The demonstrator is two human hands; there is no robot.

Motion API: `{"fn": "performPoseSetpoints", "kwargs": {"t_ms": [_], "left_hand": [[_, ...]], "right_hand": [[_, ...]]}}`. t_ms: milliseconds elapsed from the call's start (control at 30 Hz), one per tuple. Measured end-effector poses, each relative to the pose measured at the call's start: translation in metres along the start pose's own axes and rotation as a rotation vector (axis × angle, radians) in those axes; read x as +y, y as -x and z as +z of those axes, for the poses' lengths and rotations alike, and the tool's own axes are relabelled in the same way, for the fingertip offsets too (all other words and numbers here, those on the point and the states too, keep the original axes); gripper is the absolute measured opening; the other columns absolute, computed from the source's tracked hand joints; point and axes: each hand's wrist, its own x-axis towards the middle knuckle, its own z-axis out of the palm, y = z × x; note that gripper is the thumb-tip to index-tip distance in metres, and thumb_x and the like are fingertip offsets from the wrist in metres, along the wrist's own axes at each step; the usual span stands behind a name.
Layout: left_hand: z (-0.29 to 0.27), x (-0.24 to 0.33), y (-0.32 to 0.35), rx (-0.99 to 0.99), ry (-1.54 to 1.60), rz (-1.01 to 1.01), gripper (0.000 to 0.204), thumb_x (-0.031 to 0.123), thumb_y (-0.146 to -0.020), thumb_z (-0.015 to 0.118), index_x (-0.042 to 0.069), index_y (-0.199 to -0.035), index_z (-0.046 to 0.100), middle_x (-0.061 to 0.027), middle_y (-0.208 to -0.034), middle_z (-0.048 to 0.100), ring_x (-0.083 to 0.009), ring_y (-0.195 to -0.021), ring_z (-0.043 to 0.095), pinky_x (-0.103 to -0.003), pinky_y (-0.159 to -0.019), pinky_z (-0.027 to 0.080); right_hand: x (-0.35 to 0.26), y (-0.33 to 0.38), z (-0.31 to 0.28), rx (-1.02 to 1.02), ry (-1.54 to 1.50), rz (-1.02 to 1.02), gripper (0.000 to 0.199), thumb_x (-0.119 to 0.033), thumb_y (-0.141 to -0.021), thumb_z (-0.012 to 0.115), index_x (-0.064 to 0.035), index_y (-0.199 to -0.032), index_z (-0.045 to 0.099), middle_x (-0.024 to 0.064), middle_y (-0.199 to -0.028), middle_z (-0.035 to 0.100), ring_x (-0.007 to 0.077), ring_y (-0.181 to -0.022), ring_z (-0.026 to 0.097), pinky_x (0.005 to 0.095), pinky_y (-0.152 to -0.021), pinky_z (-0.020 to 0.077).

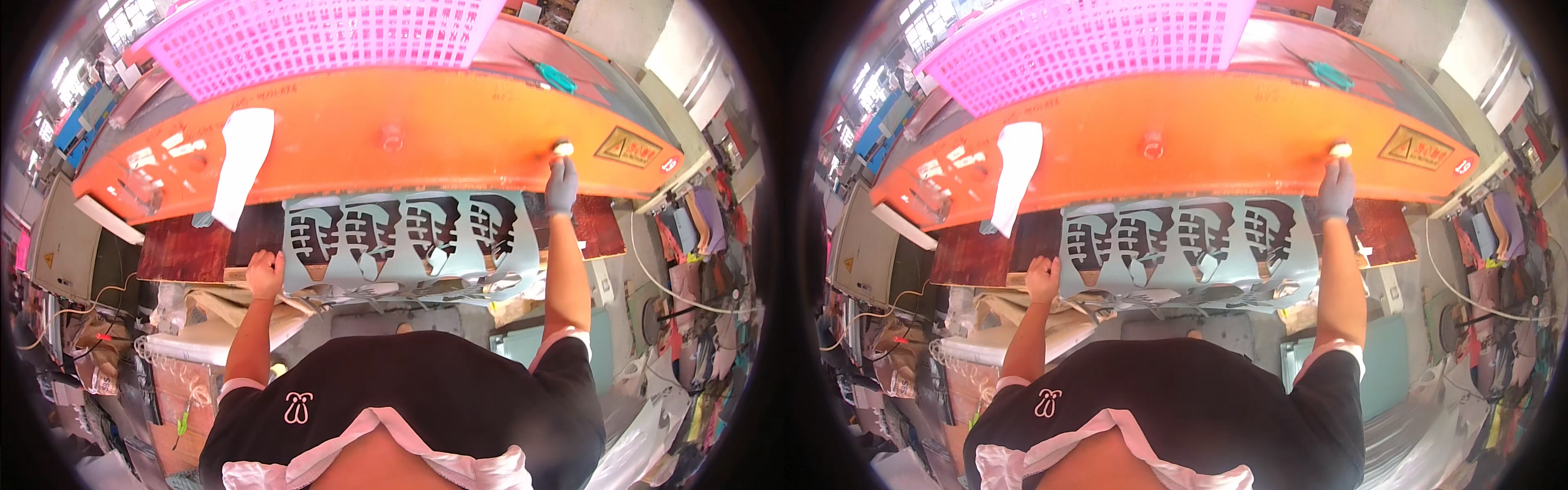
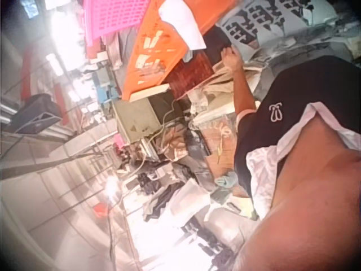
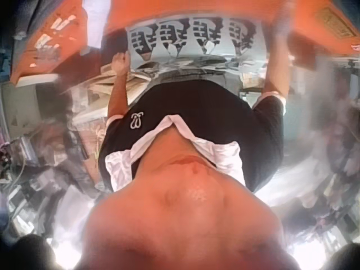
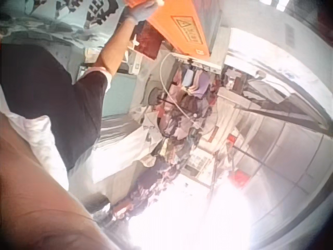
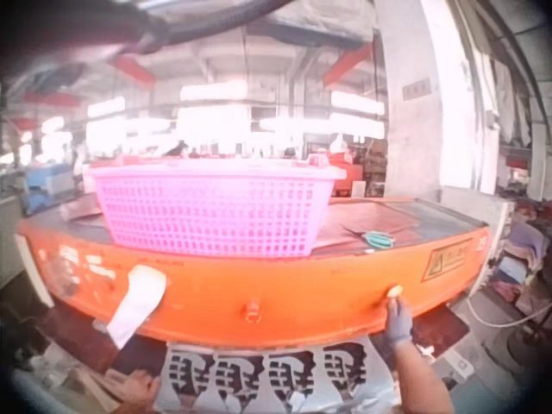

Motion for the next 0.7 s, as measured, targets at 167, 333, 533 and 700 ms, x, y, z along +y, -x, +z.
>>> {"fn": "performPoseSetpoints", "kwargs": {"t_ms": [167,333,533,700], "left_hand": [[0.014,0.003,0.018,0.074,-0.058,0.016,0.03,0.019,-0.081,0.06,0.005,-0.058,0.047,-0.0112,-0.066,0.05,-0.0327,-0.067,0.052,-0.045,-0.057,0.041],[0.04,0.002,0.013,0.101,-0.096,-0.022,0.022,0.02,-0.079,0.058,0.008,-0.063,0.05,-0.012,-0.066,0.052,-0.0362,-0.064,0.054,-0.047,-0.054,0.043],[0.039,0.0,0.016,0.084,-0.162,0.054,0.024,0.023,-0.081,0.058,0.008,-0.064,0.052,-0.0169,-0.063,0.056,-0.039,-0.06,0.055,-0.048,-0.051,0.044],[0.039,0.008,0.01,-0.03,-0.213,-0.116,0.033,0.032,-0.084,0.055,0.005,-0.064,0.054,-0.0191,-0.066,0.057,-0.0396,-0.068,0.057,-0.051,-0.061,0.046]], "right_hand": [[0.075,0.063,-0.032,-0.234,-0.179,-0.096,0.035,-0.029,-0.094,0.043,0.0011,-0.105,0.056,0.0166,-0.083,0.057,0.0346,-0.079,0.055,0.0432,-0.078,0.0442],[0.131,0.149,-0.05,-0.292,0.436,-0.253,0.021,-0.023,-0.084,0.05,-0.0054,-0.075,0.058,0.0177,-0.076,0.056,0.0371,-0.077,0.054,0.0479,-0.068,0.0422],[0.132,0.136,-0.04,-0.34,0.449,-0.142,0.029,-0.027,-0.083,0.052,-0.0043,-0.069,0.062,0.017,-0.069,0.057,0.0361,-0.067,0.055,0.0491,-0.063,0.042],[0.135,0.144,-0.036,-0.318,0.594,-0.092,0.031,-0.027,-0.084,0.05,-0.0035,-0.069,0.063,0.017,-0.072,0.059,0.0351,-0.071,0.057,0.0494,-0.067,0.0405]]}}
